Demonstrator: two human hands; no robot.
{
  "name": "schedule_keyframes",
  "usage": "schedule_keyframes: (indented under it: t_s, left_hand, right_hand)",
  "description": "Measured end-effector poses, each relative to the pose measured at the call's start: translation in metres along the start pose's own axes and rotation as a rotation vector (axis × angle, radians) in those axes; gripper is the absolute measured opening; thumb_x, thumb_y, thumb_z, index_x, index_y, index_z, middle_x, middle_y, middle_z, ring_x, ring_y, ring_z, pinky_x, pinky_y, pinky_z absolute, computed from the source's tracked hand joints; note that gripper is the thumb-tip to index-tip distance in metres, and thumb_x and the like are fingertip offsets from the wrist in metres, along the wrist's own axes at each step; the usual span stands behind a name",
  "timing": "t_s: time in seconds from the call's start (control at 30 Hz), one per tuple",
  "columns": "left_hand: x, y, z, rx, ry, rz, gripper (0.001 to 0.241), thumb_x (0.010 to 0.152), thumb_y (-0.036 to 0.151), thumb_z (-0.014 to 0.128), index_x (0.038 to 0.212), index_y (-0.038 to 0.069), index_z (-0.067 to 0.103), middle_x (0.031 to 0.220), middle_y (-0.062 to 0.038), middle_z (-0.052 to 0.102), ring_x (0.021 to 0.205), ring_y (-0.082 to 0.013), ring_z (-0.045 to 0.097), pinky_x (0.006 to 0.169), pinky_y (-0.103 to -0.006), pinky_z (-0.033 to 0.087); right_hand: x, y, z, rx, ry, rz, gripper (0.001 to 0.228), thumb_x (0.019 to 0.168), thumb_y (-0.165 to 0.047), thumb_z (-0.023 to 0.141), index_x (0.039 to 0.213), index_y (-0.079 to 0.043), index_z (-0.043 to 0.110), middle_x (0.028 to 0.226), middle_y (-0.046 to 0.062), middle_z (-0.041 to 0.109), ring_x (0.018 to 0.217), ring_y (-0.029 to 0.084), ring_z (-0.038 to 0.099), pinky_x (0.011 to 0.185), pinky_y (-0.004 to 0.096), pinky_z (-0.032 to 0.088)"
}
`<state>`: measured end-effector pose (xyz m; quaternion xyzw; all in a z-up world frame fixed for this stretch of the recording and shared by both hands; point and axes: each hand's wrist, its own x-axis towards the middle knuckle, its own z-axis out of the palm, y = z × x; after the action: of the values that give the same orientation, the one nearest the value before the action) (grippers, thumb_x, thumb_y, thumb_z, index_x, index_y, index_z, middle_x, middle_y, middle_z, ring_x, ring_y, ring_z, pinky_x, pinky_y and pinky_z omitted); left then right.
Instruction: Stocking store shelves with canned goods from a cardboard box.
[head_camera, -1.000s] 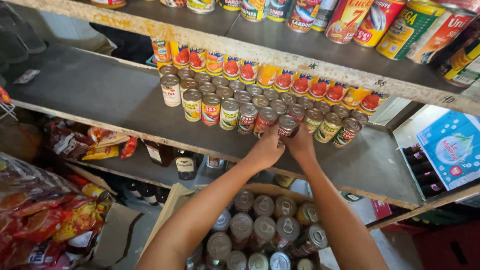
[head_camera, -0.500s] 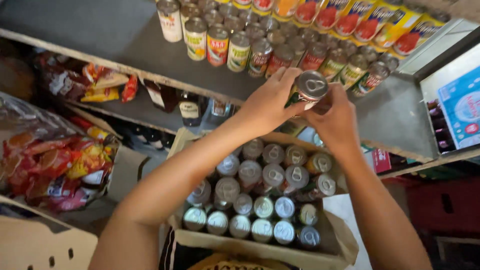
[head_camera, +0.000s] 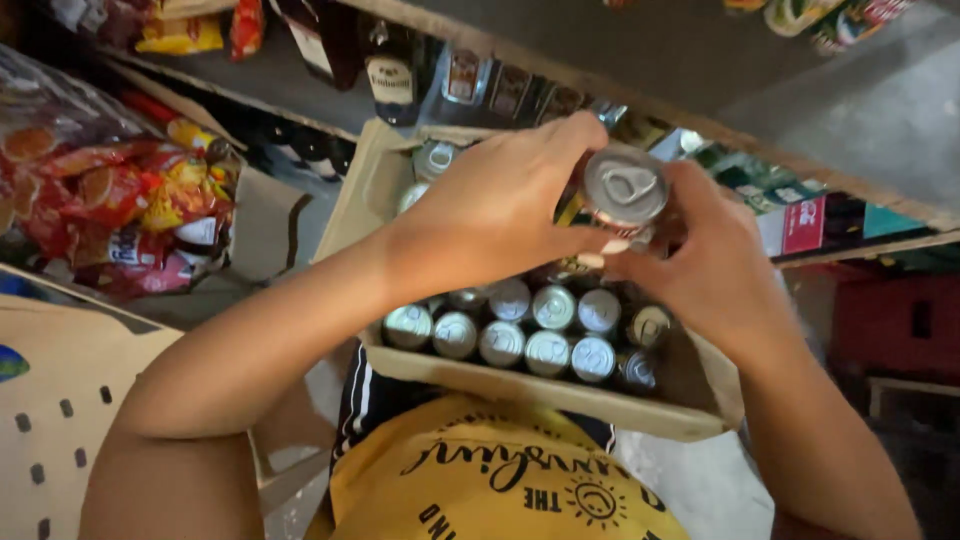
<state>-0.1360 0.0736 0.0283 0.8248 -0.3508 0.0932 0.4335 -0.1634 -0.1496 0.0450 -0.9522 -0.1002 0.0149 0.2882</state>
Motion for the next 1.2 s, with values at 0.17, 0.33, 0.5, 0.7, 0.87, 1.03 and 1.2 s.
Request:
schedule_keyframes:
  t_s: [0.17,0.33,0.5,0.7,0.87,1.03,1.2]
  left_hand:
    - [-0.03,-0.01,0.018,-0.062,-0.126,-0.138,0.06,0.082,0.044,0.083,0.114,0.004,0.052,0.106,-0.017,0.07,0.101,-0.041,0.067,0.079,-0.0502,0.051]
    - [-0.049,-0.023,0.039,-0.088,-0.26,-0.307,0.061,0.076,0.044,0.084,0.112,0.005,0.053,0.1,-0.017,0.071,0.098,-0.0401,0.067,0.079,-0.0508,0.05]
    - [-0.065,-0.042,0.056,0.167,-0.153,0.003,0.07,0.066,0.041,0.09,0.112,0.0,0.057,0.113,-0.019,0.062,0.109,-0.0412,0.058,0.092,-0.0509,0.046]
    - [-0.07,-0.044,0.06,0.293,-0.151,0.008,0.069,0.064,0.038,0.091,0.112,0.0,0.06,0.12,-0.02,0.056,0.113,-0.0387,0.051,0.092,-0.0494,0.042]
    - [-0.072,-0.044,0.062,0.416,-0.136,0.028,0.075,0.059,0.04,0.091,0.113,-0.001,0.06,0.121,-0.019,0.054,0.113,-0.0372,0.05,0.094,-0.0486,0.042]
    - [-0.073,-0.045,0.066,0.552,-0.133,0.067,0.078,0.057,0.039,0.09,0.116,-0.001,0.058,0.124,-0.019,0.054,0.115,-0.035,0.05,0.097,-0.0472,0.041]
    - [-0.072,-0.048,0.068,0.555,-0.163,0.048,0.081,0.055,0.035,0.09,0.119,-0.003,0.057,0.125,-0.02,0.052,0.118,-0.0351,0.048,0.099,-0.0467,0.038]
  right_hand:
    - [-0.012,0.0,0.026,-0.05,-0.155,0.119,0.059,0.066,-0.028,0.092,0.106,-0.002,0.057,0.083,0.016,0.073,0.075,0.031,0.074,0.064,0.043,0.054]
    - [-0.022,0.021,0.057,-0.051,-0.181,0.002,0.057,0.067,-0.028,0.091,0.104,-0.002,0.058,0.086,0.021,0.072,0.085,0.042,0.071,0.065,0.048,0.054]
    - [-0.025,0.039,0.086,-0.032,-0.253,-0.061,0.064,0.07,-0.027,0.088,0.108,0.002,0.045,0.083,0.024,0.071,0.085,0.046,0.069,0.064,0.052,0.055]
    - [-0.023,0.059,0.108,-0.045,-0.271,-0.071,0.061,0.073,-0.023,0.086,0.111,0.002,0.045,0.081,0.027,0.07,0.083,0.047,0.069,0.061,0.052,0.055]
    - [-0.02,0.068,0.122,-0.047,-0.283,-0.085,0.063,0.074,-0.029,0.088,0.109,0.002,0.046,0.078,0.029,0.068,0.08,0.048,0.069,0.059,0.051,0.056]
    - [-0.018,0.069,0.127,-0.109,-0.266,-0.082,0.069,0.075,-0.034,0.089,0.111,0.004,0.045,0.072,0.029,0.067,0.076,0.049,0.068,0.056,0.052,0.054]
    - [-0.019,0.07,0.125,-0.126,-0.306,-0.187,0.064,0.076,-0.03,0.086,0.108,0.005,0.043,0.066,0.025,0.064,0.07,0.049,0.066,0.051,0.053,0.051]
